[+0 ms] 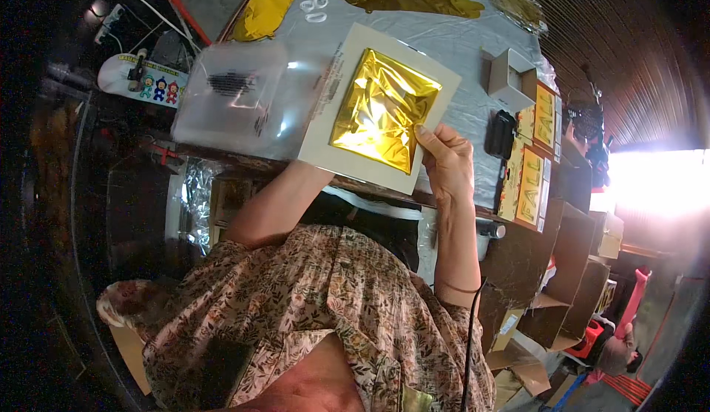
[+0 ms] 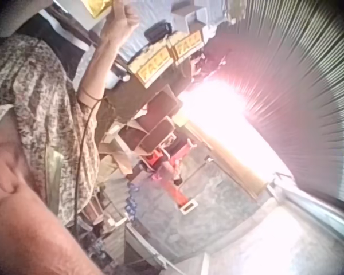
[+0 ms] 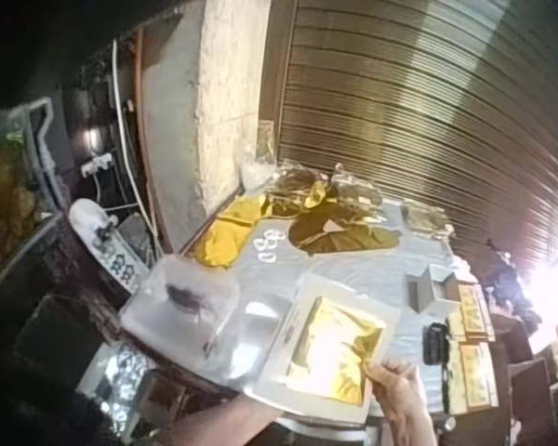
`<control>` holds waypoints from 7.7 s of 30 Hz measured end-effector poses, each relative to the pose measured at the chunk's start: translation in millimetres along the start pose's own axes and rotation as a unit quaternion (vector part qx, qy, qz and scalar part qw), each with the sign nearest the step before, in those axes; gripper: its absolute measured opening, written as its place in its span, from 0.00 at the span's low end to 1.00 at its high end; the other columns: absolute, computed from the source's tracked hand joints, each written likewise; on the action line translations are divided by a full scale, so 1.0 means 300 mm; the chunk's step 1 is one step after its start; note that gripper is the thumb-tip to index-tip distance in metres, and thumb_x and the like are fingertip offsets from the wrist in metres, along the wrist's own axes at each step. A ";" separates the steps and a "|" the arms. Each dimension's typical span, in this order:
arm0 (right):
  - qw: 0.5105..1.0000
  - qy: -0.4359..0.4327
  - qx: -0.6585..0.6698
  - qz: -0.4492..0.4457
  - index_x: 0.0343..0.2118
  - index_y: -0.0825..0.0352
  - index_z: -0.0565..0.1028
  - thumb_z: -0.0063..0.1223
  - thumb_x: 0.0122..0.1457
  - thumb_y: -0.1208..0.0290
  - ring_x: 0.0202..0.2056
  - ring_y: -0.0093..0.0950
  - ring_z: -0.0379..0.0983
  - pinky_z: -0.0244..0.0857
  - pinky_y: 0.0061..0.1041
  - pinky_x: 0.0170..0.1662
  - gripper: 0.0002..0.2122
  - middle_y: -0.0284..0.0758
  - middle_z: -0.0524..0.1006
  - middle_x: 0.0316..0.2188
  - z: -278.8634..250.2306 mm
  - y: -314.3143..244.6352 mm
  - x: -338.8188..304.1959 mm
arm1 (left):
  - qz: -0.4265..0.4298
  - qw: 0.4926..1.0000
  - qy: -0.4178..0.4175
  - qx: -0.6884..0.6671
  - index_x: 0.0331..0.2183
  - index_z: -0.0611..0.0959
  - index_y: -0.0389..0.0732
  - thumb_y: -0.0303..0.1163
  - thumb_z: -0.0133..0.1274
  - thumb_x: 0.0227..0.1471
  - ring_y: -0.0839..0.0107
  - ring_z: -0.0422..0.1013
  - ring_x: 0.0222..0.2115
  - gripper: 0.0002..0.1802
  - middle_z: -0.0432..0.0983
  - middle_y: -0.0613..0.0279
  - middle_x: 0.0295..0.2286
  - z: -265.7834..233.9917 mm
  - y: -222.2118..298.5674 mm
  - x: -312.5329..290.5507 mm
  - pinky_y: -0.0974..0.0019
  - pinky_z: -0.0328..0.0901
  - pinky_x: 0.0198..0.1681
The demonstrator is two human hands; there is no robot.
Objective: Folding and placing gold-colored film sheets onto cardboard backings for packaging.
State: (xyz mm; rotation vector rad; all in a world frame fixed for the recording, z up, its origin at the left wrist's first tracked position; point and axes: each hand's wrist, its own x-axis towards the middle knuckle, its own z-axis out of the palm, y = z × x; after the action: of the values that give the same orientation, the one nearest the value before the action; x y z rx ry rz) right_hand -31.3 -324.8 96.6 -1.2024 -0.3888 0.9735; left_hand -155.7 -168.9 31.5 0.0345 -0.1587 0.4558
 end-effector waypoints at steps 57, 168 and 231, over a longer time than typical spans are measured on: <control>0.970 0.058 0.223 0.075 0.36 0.64 0.77 0.68 0.52 0.78 0.39 0.19 0.77 0.69 0.14 0.48 0.10 0.29 0.81 0.36 0.063 0.040 -0.036 | 0.016 0.903 0.214 0.372 0.61 0.68 0.38 0.62 0.40 0.64 0.67 0.70 0.52 0.40 0.73 0.56 0.53 0.039 0.261 -0.139 0.62 0.67 0.56; 0.983 -0.071 -0.158 -0.056 0.36 0.66 0.82 0.58 0.64 0.66 0.28 0.16 0.72 0.68 0.19 0.34 0.08 0.26 0.79 0.28 -0.089 -0.147 0.167 | 0.041 0.898 0.114 0.422 0.49 0.80 0.35 0.41 0.56 0.61 0.74 0.73 0.47 0.21 0.79 0.63 0.45 0.165 0.227 -0.074 0.68 0.66 0.52; 0.617 -0.056 -0.734 -0.277 0.69 0.72 0.50 0.44 0.66 0.47 0.70 0.46 0.45 0.40 0.49 0.70 0.38 0.49 0.52 0.69 0.041 0.187 0.132 | -0.011 0.152 -0.185 0.971 0.67 0.58 0.40 0.67 0.48 0.56 0.58 0.45 0.69 0.51 0.52 0.55 0.67 0.033 0.224 -0.026 0.42 0.35 0.70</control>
State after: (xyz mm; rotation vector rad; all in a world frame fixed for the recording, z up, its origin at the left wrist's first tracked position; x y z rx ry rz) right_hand -41.7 -283.8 41.1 -2.2261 -1.7759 -0.0639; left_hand -193.6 -112.7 39.7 2.8891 0.0817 0.2839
